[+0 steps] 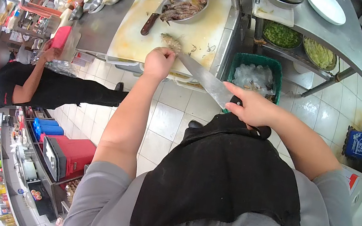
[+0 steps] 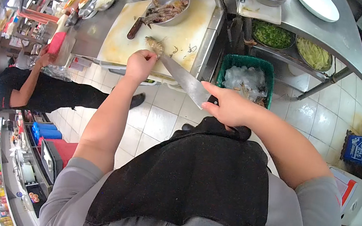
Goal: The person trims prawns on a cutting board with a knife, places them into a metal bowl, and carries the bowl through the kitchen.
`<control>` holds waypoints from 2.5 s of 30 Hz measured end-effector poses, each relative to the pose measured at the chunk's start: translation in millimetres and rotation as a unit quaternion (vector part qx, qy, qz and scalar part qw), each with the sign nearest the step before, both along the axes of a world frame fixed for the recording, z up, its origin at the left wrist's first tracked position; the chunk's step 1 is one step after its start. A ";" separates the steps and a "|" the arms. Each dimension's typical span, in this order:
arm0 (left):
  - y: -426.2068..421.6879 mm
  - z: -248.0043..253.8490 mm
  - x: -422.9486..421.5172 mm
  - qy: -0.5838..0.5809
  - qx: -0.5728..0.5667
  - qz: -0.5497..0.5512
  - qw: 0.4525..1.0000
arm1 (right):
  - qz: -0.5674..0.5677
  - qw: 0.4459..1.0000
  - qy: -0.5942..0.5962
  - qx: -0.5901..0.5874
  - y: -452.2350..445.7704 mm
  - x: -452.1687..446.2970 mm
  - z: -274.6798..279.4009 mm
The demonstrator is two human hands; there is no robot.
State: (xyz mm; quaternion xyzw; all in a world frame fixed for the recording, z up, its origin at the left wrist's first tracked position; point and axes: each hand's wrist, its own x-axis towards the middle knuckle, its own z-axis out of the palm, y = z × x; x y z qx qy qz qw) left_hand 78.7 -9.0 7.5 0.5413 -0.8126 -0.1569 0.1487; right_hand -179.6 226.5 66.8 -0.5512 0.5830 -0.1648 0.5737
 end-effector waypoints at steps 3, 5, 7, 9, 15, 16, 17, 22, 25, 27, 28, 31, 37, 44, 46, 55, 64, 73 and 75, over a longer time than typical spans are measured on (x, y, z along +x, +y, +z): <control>-0.4 5.6 -1.0 -0.014 0.005 0.006 1.000 | -0.007 1.000 -0.016 -0.008 -5.3 0.8 -9.4; -3.0 7.9 1.2 -0.025 0.020 -0.003 0.999 | -0.009 1.000 -0.021 0.000 -8.4 -3.1 -11.1; -5.4 10.6 7.9 -0.035 0.049 -0.013 0.998 | -0.007 0.999 -0.026 0.017 -10.2 -7.5 -11.3; -7.5 5.8 10.0 -0.024 0.036 -0.023 0.999 | 0.002 1.000 -0.021 0.008 -9.2 -10.6 -5.6; -5.0 6.3 5.9 -0.012 0.046 -0.018 0.999 | 0.017 1.000 -0.004 -0.004 -15.4 -10.9 -6.5; -3.2 8.0 5.8 -0.014 0.045 -0.017 0.999 | 0.015 1.000 -0.001 -0.002 -17.8 -7.5 -6.1; -3.0 6.7 6.4 -0.008 0.039 -0.018 0.999 | 0.012 1.000 -0.001 -0.004 -18.3 -4.7 -5.2; -5.1 1.4 4.3 -0.023 0.016 0.005 1.000 | 0.022 1.000 0.007 -0.001 -6.5 -2.8 3.5; -8.6 6.6 10.3 -0.008 0.052 0.000 0.999 | 0.022 1.000 0.008 -0.003 -8.2 -8.2 -3.3; -5.0 7.2 14.9 0.005 0.066 -0.004 0.998 | 0.023 1.000 0.006 0.004 -9.7 -10.3 -3.9; -3.0 7.7 16.4 0.012 0.073 -0.006 0.997 | 0.024 1.000 0.005 0.007 -10.5 -10.8 -4.1; -2.3 7.4 10.7 -0.014 0.084 0.021 0.996 | 0.030 0.999 0.026 -0.010 -15.3 -4.6 -0.9; -1.3 2.3 8.2 -0.028 0.027 0.031 0.999 | 0.027 0.999 0.021 -0.005 -4.2 2.4 3.5; -15.6 10.4 -3.2 -0.048 0.065 0.047 0.996 | 0.085 0.950 0.218 -0.209 4.4 7.0 -29.5; -10.0 25.9 -23.2 -0.126 0.060 0.061 0.988 | 0.096 0.948 0.243 -0.180 4.2 12.4 -14.6; -48.9 2.9 -9.6 0.001 0.168 0.054 0.984 | 0.100 0.952 0.244 -0.154 1.8 12.4 -1.2; -7.3 12.4 -16.4 0.071 0.254 0.020 0.964 | 0.086 0.964 0.205 -0.143 37.5 -31.3 35.7; 2.0 7.0 -14.0 0.093 0.210 0.007 0.973 | 0.068 0.966 0.215 -0.124 34.8 -28.1 41.1; 2.2 6.9 -14.2 0.086 0.211 0.008 0.974 | 0.077 0.967 0.219 -0.103 31.5 -26.6 46.9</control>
